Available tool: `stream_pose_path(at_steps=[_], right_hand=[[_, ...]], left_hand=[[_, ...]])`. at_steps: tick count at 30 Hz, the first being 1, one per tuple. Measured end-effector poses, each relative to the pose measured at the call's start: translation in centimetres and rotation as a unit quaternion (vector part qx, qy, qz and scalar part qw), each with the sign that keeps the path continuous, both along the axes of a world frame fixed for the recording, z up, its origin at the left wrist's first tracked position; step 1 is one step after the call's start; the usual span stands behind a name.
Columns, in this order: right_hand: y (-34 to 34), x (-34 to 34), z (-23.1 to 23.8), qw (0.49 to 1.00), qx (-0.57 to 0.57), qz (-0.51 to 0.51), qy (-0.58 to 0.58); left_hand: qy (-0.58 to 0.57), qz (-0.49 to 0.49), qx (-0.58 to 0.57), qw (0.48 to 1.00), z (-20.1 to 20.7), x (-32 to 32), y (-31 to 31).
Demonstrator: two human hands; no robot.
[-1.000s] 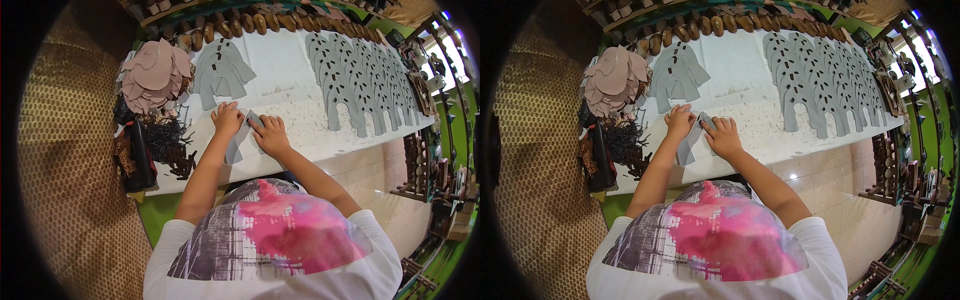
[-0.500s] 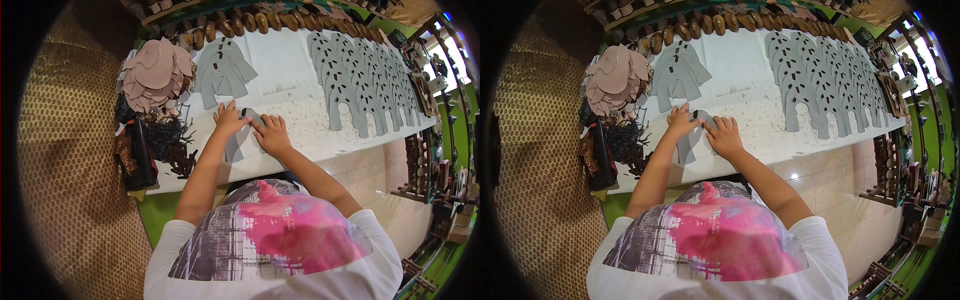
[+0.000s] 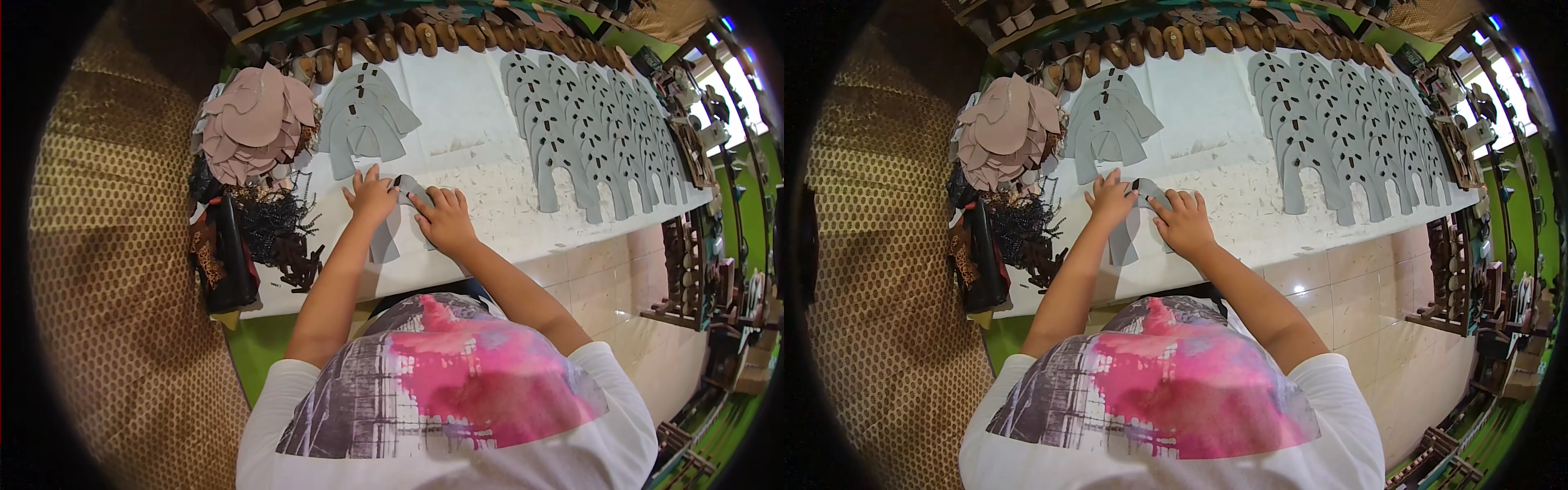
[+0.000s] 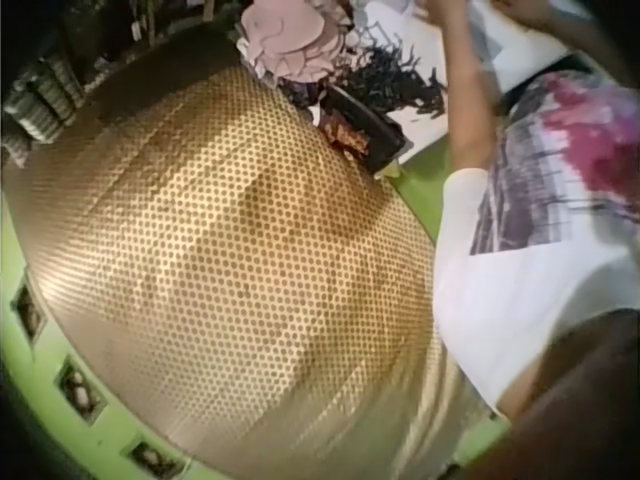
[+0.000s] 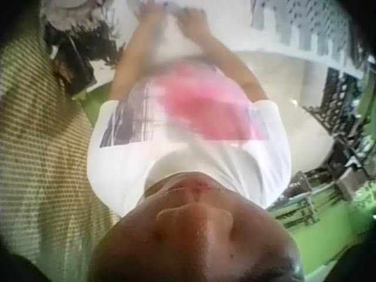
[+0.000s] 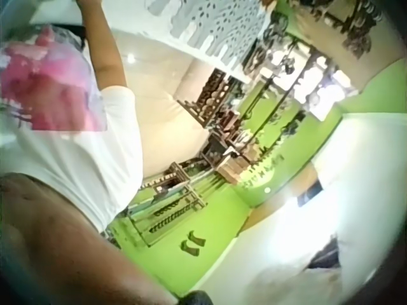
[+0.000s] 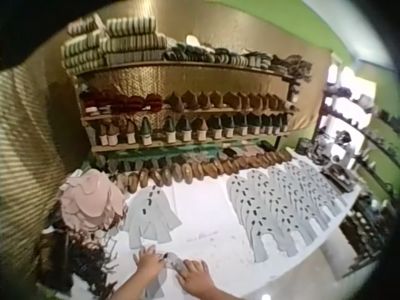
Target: The person attaches reinforcement strips onto shoe upper pieces by placing shoe upper cutouts onto the work table, taking small strips from a pile, and pressing each strip onto a shoe upper piece by hand.
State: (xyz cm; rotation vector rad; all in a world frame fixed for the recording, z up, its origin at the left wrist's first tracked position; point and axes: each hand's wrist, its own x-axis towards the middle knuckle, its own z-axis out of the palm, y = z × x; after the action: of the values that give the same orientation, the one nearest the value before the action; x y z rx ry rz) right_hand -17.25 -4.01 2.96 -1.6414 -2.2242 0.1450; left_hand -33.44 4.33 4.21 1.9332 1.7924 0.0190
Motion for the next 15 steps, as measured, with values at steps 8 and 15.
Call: stream_pose_path(at_steps=[8, 15], right_hand=[[0.0, -0.1, 0.3, 1.000, 0.021, -0.003, 0.001], [0.0, 0.0, 0.3, 1.000, 0.015, -0.005, 0.006]], left_hand=[[0.009, 0.075, 0.215, 0.974, -0.9, 0.1, -1.6], [0.014, -0.117, 0.312, 0.943, -1.5, -1.0, -3.7]])
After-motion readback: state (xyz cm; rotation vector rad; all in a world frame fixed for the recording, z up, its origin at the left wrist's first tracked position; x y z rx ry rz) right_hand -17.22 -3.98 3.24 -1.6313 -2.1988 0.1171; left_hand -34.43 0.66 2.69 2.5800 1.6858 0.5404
